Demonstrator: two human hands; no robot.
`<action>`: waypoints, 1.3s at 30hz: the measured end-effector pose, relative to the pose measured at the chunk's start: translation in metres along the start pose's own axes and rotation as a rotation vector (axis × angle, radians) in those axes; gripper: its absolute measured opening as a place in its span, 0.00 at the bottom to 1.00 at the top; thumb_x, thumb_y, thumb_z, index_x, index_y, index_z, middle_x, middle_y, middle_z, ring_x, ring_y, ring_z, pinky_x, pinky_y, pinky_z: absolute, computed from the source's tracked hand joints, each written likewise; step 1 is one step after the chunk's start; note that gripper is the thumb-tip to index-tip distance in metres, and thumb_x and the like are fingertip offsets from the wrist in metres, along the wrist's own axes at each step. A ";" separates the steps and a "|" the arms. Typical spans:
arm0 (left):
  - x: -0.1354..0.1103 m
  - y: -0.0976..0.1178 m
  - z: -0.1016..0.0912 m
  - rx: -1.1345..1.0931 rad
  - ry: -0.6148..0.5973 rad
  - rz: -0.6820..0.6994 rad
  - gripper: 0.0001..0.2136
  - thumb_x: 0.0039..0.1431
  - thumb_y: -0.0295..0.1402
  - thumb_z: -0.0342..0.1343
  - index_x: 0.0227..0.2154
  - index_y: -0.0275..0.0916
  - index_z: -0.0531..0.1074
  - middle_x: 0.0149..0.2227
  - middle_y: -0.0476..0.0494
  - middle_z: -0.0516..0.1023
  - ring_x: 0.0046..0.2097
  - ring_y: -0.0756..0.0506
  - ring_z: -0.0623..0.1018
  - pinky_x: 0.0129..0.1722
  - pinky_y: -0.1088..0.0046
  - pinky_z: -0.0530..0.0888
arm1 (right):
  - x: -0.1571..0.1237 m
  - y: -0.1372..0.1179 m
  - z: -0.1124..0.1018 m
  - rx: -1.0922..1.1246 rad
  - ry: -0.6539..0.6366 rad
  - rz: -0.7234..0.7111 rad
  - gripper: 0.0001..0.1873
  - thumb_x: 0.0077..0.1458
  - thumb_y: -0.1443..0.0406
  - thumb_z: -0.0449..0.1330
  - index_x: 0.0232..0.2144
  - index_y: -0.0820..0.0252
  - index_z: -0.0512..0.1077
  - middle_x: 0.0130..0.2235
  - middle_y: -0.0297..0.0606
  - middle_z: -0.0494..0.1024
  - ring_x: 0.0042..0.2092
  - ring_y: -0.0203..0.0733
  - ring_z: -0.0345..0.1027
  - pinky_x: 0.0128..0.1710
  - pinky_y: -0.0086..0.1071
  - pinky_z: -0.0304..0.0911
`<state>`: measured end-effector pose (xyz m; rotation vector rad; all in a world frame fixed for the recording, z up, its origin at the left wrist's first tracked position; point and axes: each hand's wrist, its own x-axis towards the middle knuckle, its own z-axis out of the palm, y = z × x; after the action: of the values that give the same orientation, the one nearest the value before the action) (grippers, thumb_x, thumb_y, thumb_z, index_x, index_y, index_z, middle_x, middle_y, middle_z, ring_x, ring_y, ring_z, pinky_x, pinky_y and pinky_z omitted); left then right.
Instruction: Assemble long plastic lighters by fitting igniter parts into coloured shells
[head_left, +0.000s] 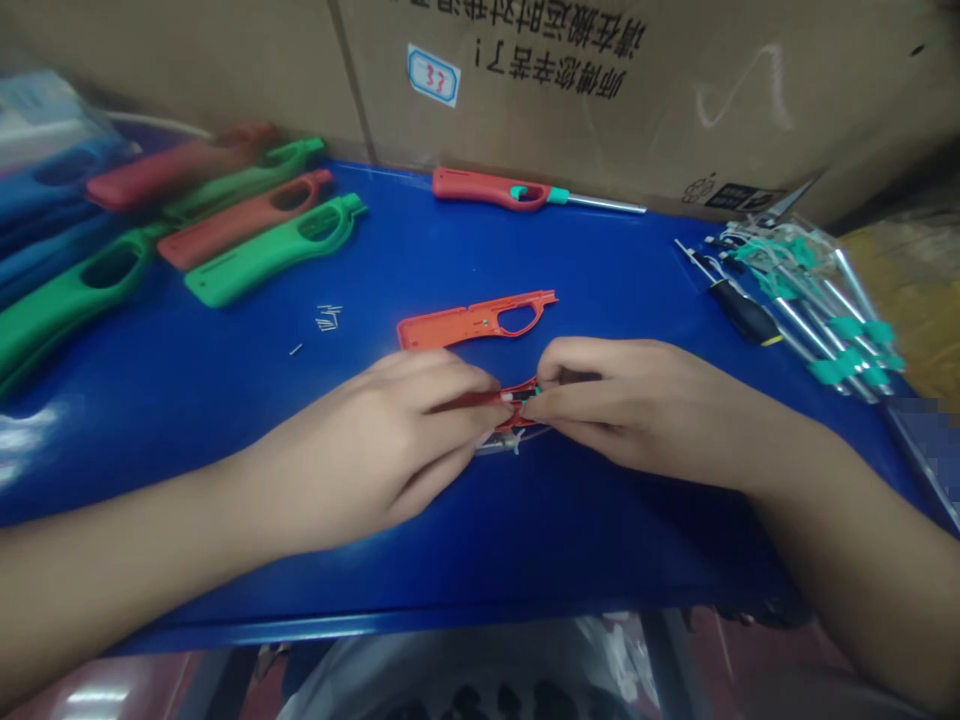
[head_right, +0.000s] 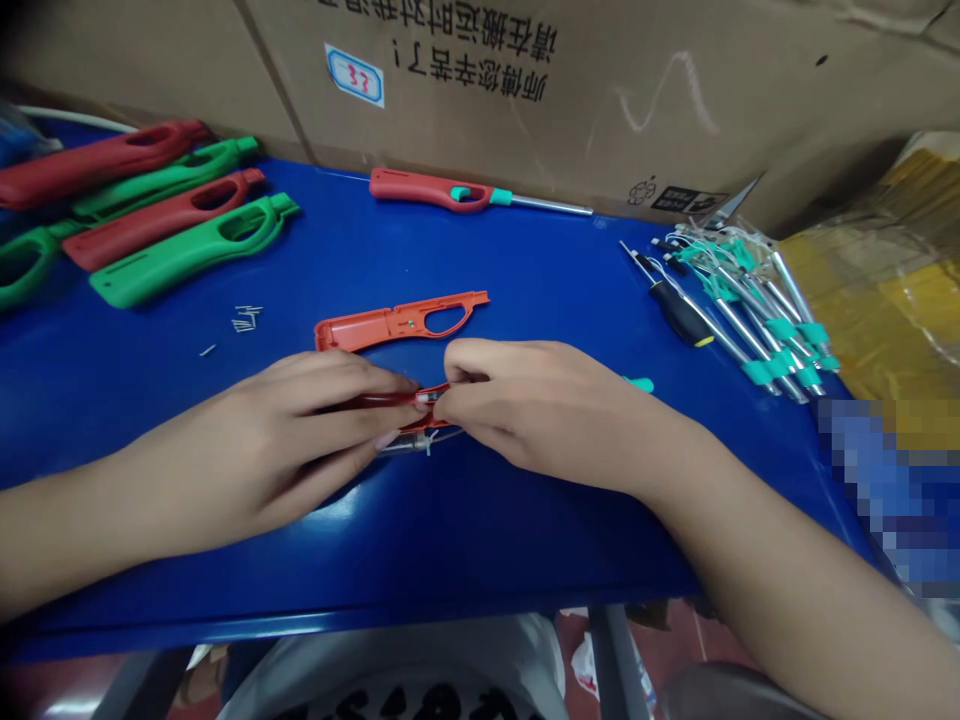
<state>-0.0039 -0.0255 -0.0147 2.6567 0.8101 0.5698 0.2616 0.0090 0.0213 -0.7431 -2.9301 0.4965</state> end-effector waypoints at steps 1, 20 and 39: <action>0.000 0.000 0.000 0.000 -0.004 -0.002 0.13 0.72 0.29 0.50 0.52 0.39 0.77 0.51 0.39 0.77 0.51 0.41 0.77 0.54 0.59 0.74 | 0.000 0.000 -0.001 0.007 -0.001 0.006 0.10 0.69 0.68 0.55 0.39 0.59 0.78 0.41 0.37 0.75 0.36 0.37 0.69 0.34 0.32 0.60; 0.004 0.006 0.002 0.125 -0.090 0.025 0.19 0.72 0.37 0.51 0.63 0.45 0.70 0.64 0.40 0.72 0.61 0.33 0.74 0.59 0.48 0.73 | -0.023 0.020 -0.031 0.112 -0.139 0.271 0.03 0.61 0.65 0.62 0.35 0.55 0.76 0.34 0.33 0.77 0.32 0.36 0.68 0.31 0.31 0.60; 0.010 0.015 0.003 0.193 -0.072 -0.009 0.18 0.72 0.36 0.49 0.60 0.43 0.72 0.60 0.39 0.75 0.57 0.34 0.75 0.52 0.50 0.73 | -0.008 -0.003 -0.019 -0.023 -0.096 0.230 0.09 0.67 0.63 0.58 0.34 0.58 0.74 0.36 0.35 0.74 0.35 0.38 0.67 0.32 0.33 0.51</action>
<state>0.0124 -0.0321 -0.0088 2.8272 0.8975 0.4098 0.2699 0.0080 0.0400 -1.0964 -2.9568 0.5306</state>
